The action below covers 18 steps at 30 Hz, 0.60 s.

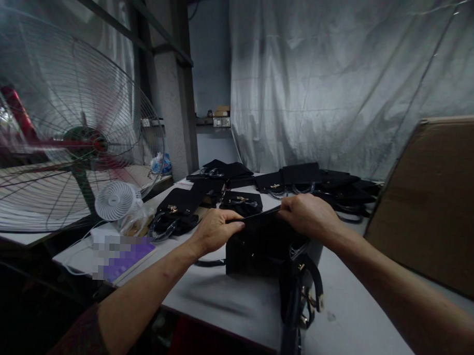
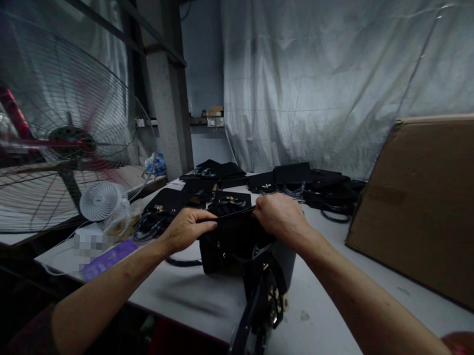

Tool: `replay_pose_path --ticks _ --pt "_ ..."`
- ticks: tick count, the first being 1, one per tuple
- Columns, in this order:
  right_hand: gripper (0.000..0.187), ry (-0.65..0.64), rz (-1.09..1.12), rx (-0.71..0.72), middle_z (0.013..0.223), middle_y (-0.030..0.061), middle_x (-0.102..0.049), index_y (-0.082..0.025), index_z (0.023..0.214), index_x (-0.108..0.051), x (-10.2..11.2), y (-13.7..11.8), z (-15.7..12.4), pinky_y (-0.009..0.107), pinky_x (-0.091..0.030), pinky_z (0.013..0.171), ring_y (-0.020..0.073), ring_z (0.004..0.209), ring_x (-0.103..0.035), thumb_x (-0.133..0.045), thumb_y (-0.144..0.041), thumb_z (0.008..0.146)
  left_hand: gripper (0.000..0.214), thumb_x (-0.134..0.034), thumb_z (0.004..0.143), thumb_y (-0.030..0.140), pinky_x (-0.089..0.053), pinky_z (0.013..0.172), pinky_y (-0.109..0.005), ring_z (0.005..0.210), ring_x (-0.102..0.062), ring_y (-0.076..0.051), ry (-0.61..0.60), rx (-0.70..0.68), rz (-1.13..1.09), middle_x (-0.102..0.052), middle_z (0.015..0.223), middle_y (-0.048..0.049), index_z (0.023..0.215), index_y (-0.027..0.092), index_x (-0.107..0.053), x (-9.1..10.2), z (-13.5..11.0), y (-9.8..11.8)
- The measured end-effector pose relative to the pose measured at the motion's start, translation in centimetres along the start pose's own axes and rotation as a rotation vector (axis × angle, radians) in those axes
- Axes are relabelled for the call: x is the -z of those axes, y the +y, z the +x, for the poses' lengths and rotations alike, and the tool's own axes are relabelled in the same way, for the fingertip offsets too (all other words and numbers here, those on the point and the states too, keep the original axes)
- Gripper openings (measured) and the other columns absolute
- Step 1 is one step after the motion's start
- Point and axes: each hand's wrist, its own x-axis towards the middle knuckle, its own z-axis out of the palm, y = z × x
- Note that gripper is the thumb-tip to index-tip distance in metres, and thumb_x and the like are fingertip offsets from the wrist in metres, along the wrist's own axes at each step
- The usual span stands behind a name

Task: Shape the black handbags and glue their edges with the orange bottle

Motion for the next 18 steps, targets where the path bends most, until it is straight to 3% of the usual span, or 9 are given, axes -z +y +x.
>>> replay_pose_path --ticks 7,14,18 --pt "0.024 -0.019 -0.024 -0.041 0.076 0.0087 -0.07 -0.023 0.082 -0.07 0.1 0.1 0.1 0.03 -0.039 0.057 0.0255 0.075 -0.066 -0.051 -0.037 0.081 0.023 -0.06 0.077 0.03 -0.046 0.066 -0.022 0.074 -0.064 -0.015 0.008 -0.027 0.02 -0.072 0.079 0.0 0.09 0.019 -0.074 -0.3 0.3 0.9" --pt "0.025 -0.018 -0.028 -0.066 0.079 0.0107 -0.071 -0.021 0.083 -0.07 0.1 -0.3 0.3 0.03 -0.041 0.058 0.0264 0.076 -0.067 -0.049 -0.036 0.081 0.028 -0.06 0.078 0.039 -0.041 0.058 -0.021 0.066 -0.062 -0.014 -0.023 -0.001 0.006 -0.072 0.071 -0.0014 0.08 0.016 -0.075 -0.3 0.6 2.7" --pt "0.025 0.009 -0.024 -0.082 0.082 0.0106 -0.07 -0.021 0.096 -0.065 0.1 -0.1 0.2 0.03 -0.041 0.058 0.027 0.078 -0.067 -0.052 -0.034 0.08 0.024 -0.06 0.077 0.033 -0.04 0.057 -0.021 0.064 -0.061 -0.013 -0.001 -0.018 0.063 -0.071 0.069 -0.001 0.076 0.015 -0.075 -0.4 0.6 3.0"
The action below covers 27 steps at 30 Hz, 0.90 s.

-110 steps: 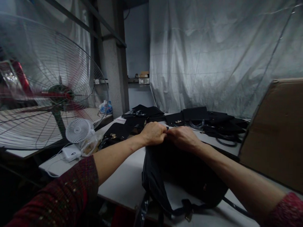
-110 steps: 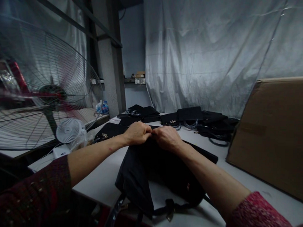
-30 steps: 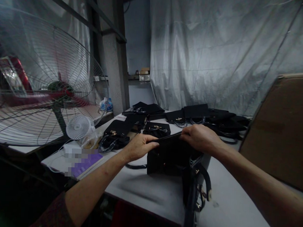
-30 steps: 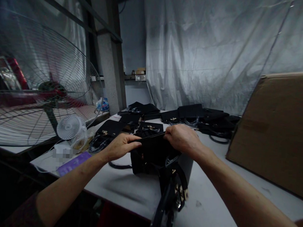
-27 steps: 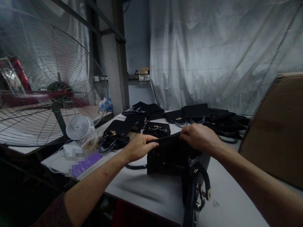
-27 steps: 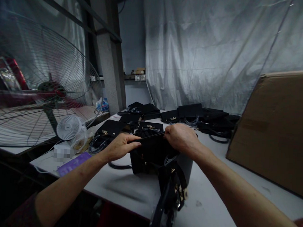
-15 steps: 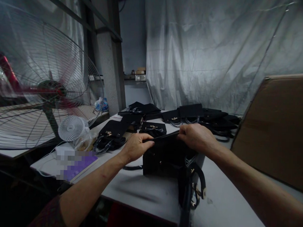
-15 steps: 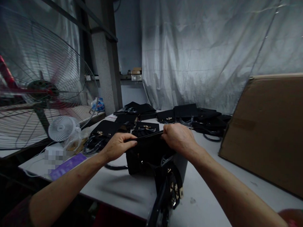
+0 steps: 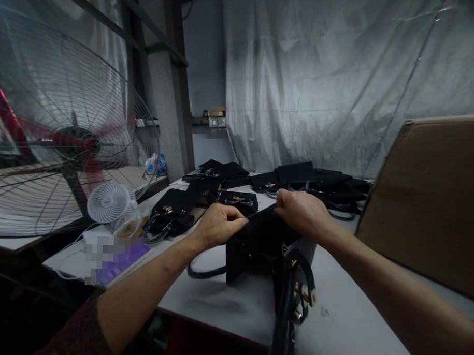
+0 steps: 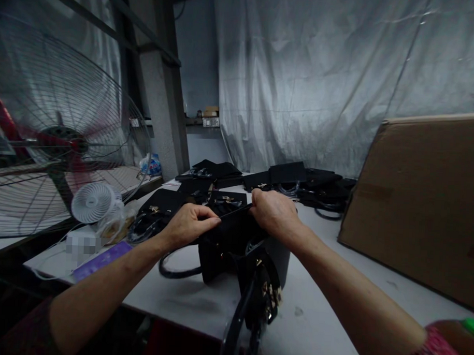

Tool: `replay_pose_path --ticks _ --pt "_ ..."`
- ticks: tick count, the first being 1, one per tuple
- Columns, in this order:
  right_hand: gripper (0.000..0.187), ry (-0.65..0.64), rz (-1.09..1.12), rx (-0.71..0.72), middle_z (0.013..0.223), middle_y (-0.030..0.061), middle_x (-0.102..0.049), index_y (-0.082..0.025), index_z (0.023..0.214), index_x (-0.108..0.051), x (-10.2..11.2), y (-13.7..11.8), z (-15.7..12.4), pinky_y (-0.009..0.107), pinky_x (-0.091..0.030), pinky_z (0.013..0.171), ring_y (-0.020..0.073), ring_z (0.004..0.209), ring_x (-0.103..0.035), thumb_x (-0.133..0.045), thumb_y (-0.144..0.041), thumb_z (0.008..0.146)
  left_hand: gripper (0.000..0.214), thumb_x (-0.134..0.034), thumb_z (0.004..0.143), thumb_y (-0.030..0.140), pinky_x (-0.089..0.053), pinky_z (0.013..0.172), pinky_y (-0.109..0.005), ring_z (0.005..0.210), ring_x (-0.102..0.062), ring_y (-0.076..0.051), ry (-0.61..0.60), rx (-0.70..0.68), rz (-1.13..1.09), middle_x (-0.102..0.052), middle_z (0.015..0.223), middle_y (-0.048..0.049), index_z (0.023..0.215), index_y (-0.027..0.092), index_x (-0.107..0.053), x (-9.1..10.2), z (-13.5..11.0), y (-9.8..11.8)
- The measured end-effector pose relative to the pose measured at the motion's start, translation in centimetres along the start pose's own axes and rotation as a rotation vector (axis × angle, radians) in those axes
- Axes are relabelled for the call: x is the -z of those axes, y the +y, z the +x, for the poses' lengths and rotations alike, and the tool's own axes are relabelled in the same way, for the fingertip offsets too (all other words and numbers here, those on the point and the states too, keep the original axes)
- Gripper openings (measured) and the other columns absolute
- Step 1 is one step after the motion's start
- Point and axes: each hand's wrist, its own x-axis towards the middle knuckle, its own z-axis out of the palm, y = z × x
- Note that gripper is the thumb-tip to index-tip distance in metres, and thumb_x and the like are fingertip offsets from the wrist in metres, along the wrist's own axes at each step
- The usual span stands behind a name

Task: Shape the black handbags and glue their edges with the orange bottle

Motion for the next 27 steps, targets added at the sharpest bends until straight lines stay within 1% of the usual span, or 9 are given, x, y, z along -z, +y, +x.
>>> replay_pose_path --ticks 4,10,16,21,27 --pt "0.028 0.02 0.018 -0.018 0.089 0.0106 -0.07 -0.022 0.103 -0.062 -0.2 0.4 0.0 0.03 -0.042 0.06 0.0275 0.081 -0.066 -0.053 -0.033 0.08 0.023 -0.058 0.077 0.032 -0.039 0.056 -0.021 0.064 -0.061 -0.013 0.013 -0.016 0.038 -0.07 0.067 -0.0004 0.075 0.016 -0.075 -0.2 -0.1 0.0" --pt "0.038 0.014 0.059 -0.032 0.093 0.0078 -0.072 -0.028 0.117 -0.06 -0.4 0.9 0.4 0.029 -0.042 0.061 0.026 0.084 -0.067 -0.055 -0.034 0.079 0.022 -0.058 0.077 0.031 -0.038 0.055 -0.019 0.06 -0.057 -0.011 0.006 -0.03 0.016 -0.068 0.065 0.0005 0.074 0.015 -0.074 -0.3 0.0 -0.2" --pt "0.031 0.013 0.078 0.004 0.095 0.0046 -0.073 -0.033 0.108 -0.069 -0.6 1.3 0.6 0.03 -0.044 0.066 0.0251 0.089 -0.066 -0.054 -0.034 0.08 0.022 -0.058 0.076 0.031 -0.037 0.054 -0.02 0.058 -0.056 -0.01 0.015 -0.021 0.023 -0.067 0.064 0.0004 0.073 0.015 -0.073 -0.4 0.1 -0.1" --pt "0.03 0.015 0.078 0.031 0.091 0.0032 -0.073 -0.033 0.103 -0.071 -0.8 1.5 0.6 0.029 -0.043 0.062 0.0244 0.085 -0.066 -0.055 -0.035 0.078 0.022 -0.057 0.077 0.032 -0.038 0.056 -0.02 0.062 -0.057 -0.011 0.004 -0.026 0.011 -0.067 0.067 0.0002 0.073 0.016 -0.072 -0.3 0.3 -0.4" --pt "0.027 0.016 0.067 0.039 0.085 0.0032 -0.072 -0.033 0.097 -0.072 -0.8 1.7 0.7 0.028 -0.042 0.06 0.0234 0.082 -0.066 -0.055 -0.037 0.078 0.022 -0.057 0.076 0.031 -0.036 0.053 -0.02 0.058 -0.054 -0.01 0.007 0.015 0.015 -0.065 0.063 0.0012 0.072 0.016 -0.071 -0.2 0.4 -0.4"
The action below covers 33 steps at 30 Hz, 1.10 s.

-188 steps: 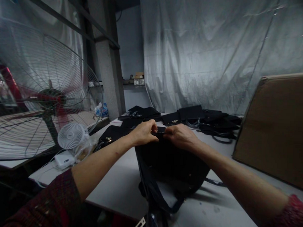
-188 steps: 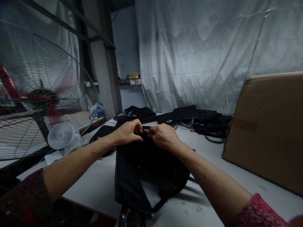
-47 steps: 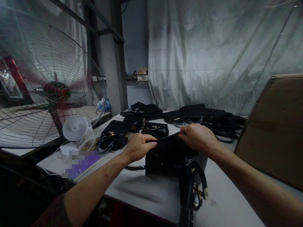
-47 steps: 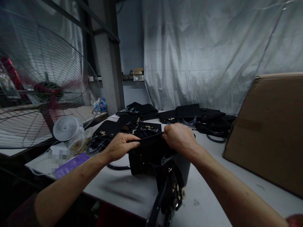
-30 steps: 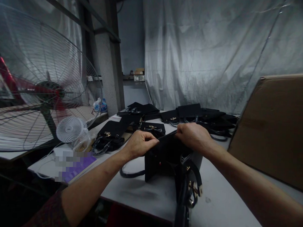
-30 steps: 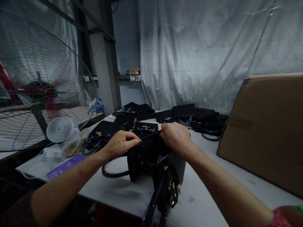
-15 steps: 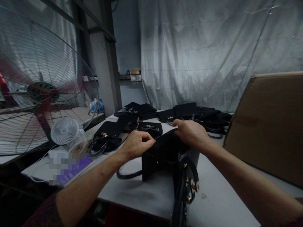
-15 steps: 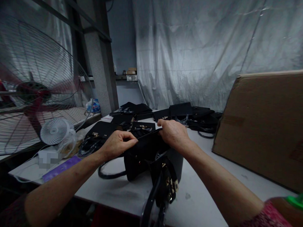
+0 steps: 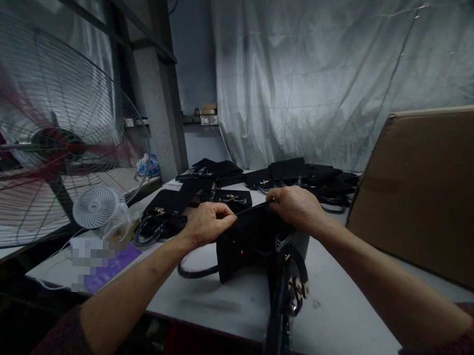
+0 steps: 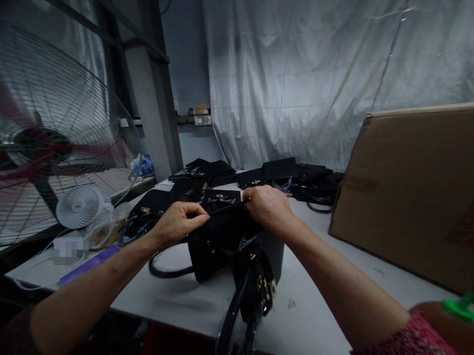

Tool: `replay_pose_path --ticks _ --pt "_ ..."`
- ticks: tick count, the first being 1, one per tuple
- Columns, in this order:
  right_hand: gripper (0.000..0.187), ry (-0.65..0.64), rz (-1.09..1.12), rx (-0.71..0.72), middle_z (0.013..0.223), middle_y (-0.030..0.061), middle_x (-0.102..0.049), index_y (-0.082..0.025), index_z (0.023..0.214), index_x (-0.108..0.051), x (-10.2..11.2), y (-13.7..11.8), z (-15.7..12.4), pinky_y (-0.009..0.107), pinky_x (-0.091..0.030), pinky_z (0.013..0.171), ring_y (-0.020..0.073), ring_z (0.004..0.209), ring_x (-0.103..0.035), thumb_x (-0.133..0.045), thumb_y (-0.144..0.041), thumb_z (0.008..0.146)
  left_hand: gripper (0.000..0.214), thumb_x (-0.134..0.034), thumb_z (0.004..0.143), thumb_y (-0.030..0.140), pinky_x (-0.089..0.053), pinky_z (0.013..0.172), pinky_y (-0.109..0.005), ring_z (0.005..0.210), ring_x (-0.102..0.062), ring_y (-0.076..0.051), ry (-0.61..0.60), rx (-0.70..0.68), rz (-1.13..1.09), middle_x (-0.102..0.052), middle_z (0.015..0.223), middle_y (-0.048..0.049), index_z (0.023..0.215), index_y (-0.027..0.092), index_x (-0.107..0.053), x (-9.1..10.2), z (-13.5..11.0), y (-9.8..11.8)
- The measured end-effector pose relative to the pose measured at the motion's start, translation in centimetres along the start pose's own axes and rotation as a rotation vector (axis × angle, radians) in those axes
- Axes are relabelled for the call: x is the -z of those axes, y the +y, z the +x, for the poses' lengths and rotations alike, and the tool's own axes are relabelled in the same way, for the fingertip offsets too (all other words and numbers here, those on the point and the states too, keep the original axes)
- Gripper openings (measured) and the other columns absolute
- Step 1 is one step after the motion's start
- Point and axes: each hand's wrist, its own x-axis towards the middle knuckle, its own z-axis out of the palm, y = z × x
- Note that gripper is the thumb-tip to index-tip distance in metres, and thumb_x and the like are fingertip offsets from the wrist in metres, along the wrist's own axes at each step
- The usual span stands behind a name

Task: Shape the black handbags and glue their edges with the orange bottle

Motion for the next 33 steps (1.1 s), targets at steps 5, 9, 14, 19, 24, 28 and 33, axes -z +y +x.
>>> replay_pose_path --ticks 5,9,14,19,24,28,33 --pt "0.025 -0.004 -0.015 0.005 0.086 0.0034 -0.073 -0.031 0.095 -0.072 0.2 -0.1 -0.1 0.028 -0.042 0.063 0.0221 0.081 -0.065 -0.056 -0.036 0.077 0.018 -0.058 0.074 0.029 -0.037 0.054 -0.02 0.059 -0.056 -0.011 -0.05 -0.011 0.049 -0.065 0.064 0.0009 0.072 0.016 -0.07 0.4 1.3 0.3" --pt "0.023 -0.003 -0.031 0.015 0.084 0.0044 -0.073 -0.03 0.093 -0.072 0.4 -0.5 0.0 0.027 -0.041 0.062 0.0215 0.08 -0.066 -0.057 -0.034 0.076 0.018 -0.061 0.07 0.026 -0.04 0.057 -0.023 0.066 -0.06 -0.015 -0.223 -0.104 0.204 -0.069 0.072 -0.0007 0.081 0.018 -0.073 -0.1 4.3 2.1" --pt "0.022 -0.002 -0.04 0.001 0.085 0.0057 -0.072 -0.029 0.093 -0.071 0.4 0.0 -0.2 0.03 -0.042 0.062 0.0244 0.08 -0.066 -0.056 -0.035 0.078 0.016 -0.065 0.071 0.026 -0.039 0.064 -0.025 0.072 -0.06 -0.016 -0.264 -0.266 0.347 -0.07 0.072 -0.0002 0.082 0.021 -0.075 -1.8 7.4 3.7" --pt "0.034 0.016 -0.018 -0.07 0.095 0.0061 -0.072 -0.028 0.113 -0.063 0.6 2.0 -1.1 0.029 -0.042 0.064 0.0237 0.086 -0.066 -0.057 -0.032 0.08 0.018 -0.063 0.072 0.024 -0.039 0.062 -0.023 0.071 -0.06 -0.015 -0.251 -0.226 0.307 -0.069 0.071 0.0003 0.084 0.02 -0.075 -2.5 7.9 3.2" --pt "0.035 0.008 0.004 -0.1 0.095 0.0055 -0.072 -0.027 0.113 -0.064 0.4 2.8 -1.0 0.029 -0.044 0.067 0.023 0.088 -0.065 -0.059 -0.035 0.079 0.017 -0.065 0.071 0.027 -0.04 0.061 -0.023 0.069 -0.059 -0.016 -0.243 -0.224 0.315 -0.069 0.072 -0.0012 0.082 0.019 -0.075 -2.6 7.9 2.9" --pt "0.033 0.017 0.006 -0.097 0.097 0.0053 -0.073 -0.03 0.111 -0.067 0.2 2.8 -0.6 0.031 -0.045 0.071 0.025 0.093 -0.065 -0.057 -0.035 0.079 0.016 -0.064 0.072 0.026 -0.04 0.059 -0.022 0.069 -0.059 -0.015 -0.265 -0.225 0.29 -0.069 0.073 -0.0018 0.082 0.019 -0.074 -2.8 7.8 3.3" --pt "0.029 0.009 0.008 -0.084 0.098 0.0038 -0.073 -0.033 0.105 -0.071 0.3 2.9 -0.7 0.03 -0.046 0.072 0.0231 0.093 -0.065 -0.056 -0.036 0.081 0.016 -0.062 0.073 0.024 -0.04 0.059 -0.022 0.069 -0.059 -0.015 -0.268 -0.226 0.297 -0.07 0.074 -0.0018 0.082 0.019 -0.074 -2.8 7.6 3.4"
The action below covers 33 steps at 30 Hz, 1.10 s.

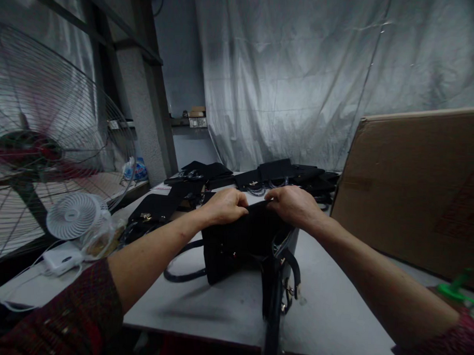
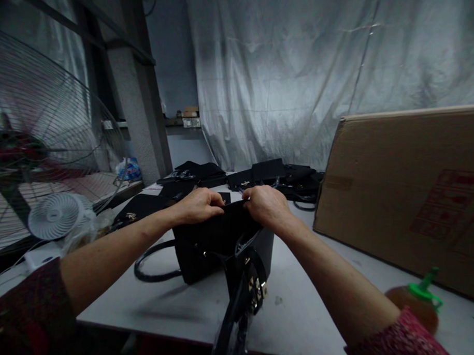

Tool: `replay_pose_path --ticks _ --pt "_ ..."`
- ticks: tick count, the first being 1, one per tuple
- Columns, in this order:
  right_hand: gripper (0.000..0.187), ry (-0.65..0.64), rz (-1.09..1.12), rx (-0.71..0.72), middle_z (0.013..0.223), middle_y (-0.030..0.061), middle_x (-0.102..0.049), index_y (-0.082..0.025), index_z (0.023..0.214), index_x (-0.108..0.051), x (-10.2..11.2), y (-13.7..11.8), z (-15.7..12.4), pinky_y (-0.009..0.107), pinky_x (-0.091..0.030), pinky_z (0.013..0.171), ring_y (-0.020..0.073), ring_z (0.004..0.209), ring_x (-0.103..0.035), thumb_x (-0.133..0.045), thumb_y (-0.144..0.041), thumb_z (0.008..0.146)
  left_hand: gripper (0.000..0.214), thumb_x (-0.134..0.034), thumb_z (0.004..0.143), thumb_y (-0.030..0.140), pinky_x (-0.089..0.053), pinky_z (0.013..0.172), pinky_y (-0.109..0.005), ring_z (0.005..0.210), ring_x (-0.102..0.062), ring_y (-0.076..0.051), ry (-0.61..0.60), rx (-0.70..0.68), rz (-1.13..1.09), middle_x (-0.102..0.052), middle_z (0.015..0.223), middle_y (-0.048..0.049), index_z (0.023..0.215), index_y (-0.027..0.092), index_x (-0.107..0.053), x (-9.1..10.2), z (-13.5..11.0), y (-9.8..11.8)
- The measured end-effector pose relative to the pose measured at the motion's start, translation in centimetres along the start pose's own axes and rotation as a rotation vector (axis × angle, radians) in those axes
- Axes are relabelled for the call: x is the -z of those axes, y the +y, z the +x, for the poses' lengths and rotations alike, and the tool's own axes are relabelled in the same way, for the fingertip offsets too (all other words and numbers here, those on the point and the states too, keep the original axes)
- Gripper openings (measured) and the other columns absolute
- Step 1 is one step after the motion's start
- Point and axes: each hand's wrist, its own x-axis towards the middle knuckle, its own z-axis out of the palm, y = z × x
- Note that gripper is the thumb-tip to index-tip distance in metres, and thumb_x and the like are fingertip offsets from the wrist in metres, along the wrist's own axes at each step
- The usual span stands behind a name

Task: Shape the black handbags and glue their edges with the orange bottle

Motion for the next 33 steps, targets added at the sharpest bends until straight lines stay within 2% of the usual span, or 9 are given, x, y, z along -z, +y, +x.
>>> replay_pose_path --ticks 4,8,12,15,18,23,26,33 --pt "0.028 0.002 -0.018 -0.004 0.095 0.004 -0.073 -0.031 0.102 -0.072 0.1 -0.1 -0.1 0.029 -0.046 0.07 0.0222 0.09 -0.065 -0.056 -0.036 0.08 0.016 -0.061 0.072 0.025 -0.041 0.062 -0.023 0.07 -0.059 -0.015 0.006 -0.008 -0.006 -0.07 0.074 -0.0018 0.08 0.019 -0.074 0.0 -0.1 0.1" --pt "0.026 0.011 -0.044 -0.012 0.092 0.0058 -0.073 -0.029 0.098 -0.073 0.2 -0.4 0.0 0.028 -0.045 0.069 0.0224 0.088 -0.066 -0.057 -0.035 0.078 0.014 -0.061 0.067 0.022 -0.037 0.056 -0.022 0.064 -0.057 -0.015 0.012 0.012 -0.014 -0.066 0.067 -0.0003 0.074 0.018 -0.072 0.0 0.0 0.4" --pt "0.025 0.021 -0.065 0.004 0.091 0.0081 -0.073 -0.028 0.096 -0.074 0.2 -0.7 0.1 0.03 -0.045 0.068 0.0242 0.086 -0.066 -0.056 -0.033 0.079 0.013 -0.062 0.066 0.024 -0.034 0.052 -0.023 0.059 -0.055 -0.014 -0.041 0.014 0.018 -0.062 0.062 0.0003 0.071 0.017 -0.07 0.0 1.1 1.1" --pt "0.025 0.02 -0.075 0.022 0.088 0.0096 -0.073 -0.027 0.093 -0.074 0.3 -0.8 0.0 0.032 -0.045 0.068 0.0263 0.084 -0.067 -0.054 -0.031 0.08 0.021 -0.066 0.067 0.031 -0.039 0.06 -0.023 0.067 -0.058 -0.016 -0.052 -0.068 0.019 -0.067 0.072 -0.001 0.083 0.018 -0.072 -0.5 2.3 1.5" --pt "0.025 0.02 -0.066 0.033 0.087 0.0093 -0.072 -0.028 0.094 -0.073 0.4 -0.7 -0.2 0.033 -0.044 0.067 0.0276 0.085 -0.067 -0.052 -0.031 0.081 0.016 -0.064 0.069 0.024 -0.04 0.063 -0.023 0.07 -0.058 -0.016 -0.014 -0.125 0.043 -0.067 0.072 -0.001 0.081 0.018 -0.073 -0.9 3.1 1.7" --pt "0.034 0.035 -0.008 -0.003 0.096 0.0063 -0.071 -0.027 0.114 -0.063 0.5 0.3 -1.1 0.028 -0.041 0.065 0.0224 0.088 -0.066 -0.054 -0.029 0.081 0.009 -0.067 0.066 0.022 -0.037 0.057 -0.023 0.063 -0.055 -0.014 0.018 -0.003 -0.001 -0.061 0.06 0.0011 0.072 0.018 -0.073 -0.9 3.0 1.8" --pt "0.032 0.04 0.02 -0.027 0.096 0.0062 -0.07 -0.024 0.112 -0.061 0.4 0.8 -1.3 0.026 -0.04 0.065 0.0205 0.088 -0.065 -0.054 -0.028 0.082 0.007 -0.068 0.065 0.021 -0.035 0.055 -0.023 0.059 -0.053 -0.014 0.017 0.031 -0.005 -0.058 0.057 0.0018 0.069 0.018 -0.072 -0.8 2.8 1.9" --pt "0.027 0.051 0.034 -0.057 0.092 0.0068 -0.071 -0.024 0.106 -0.062 0.3 0.7 -1.0 0.029 -0.04 0.065 0.0241 0.091 -0.065 -0.056 -0.027 0.079 0.01 -0.065 0.066 0.021 -0.037 0.056 -0.023 0.06 -0.054 -0.014 -0.015 -0.007 -0.023 -0.061 0.061 0.0007 0.072 0.018 -0.072 -1.1 3.0 1.7"
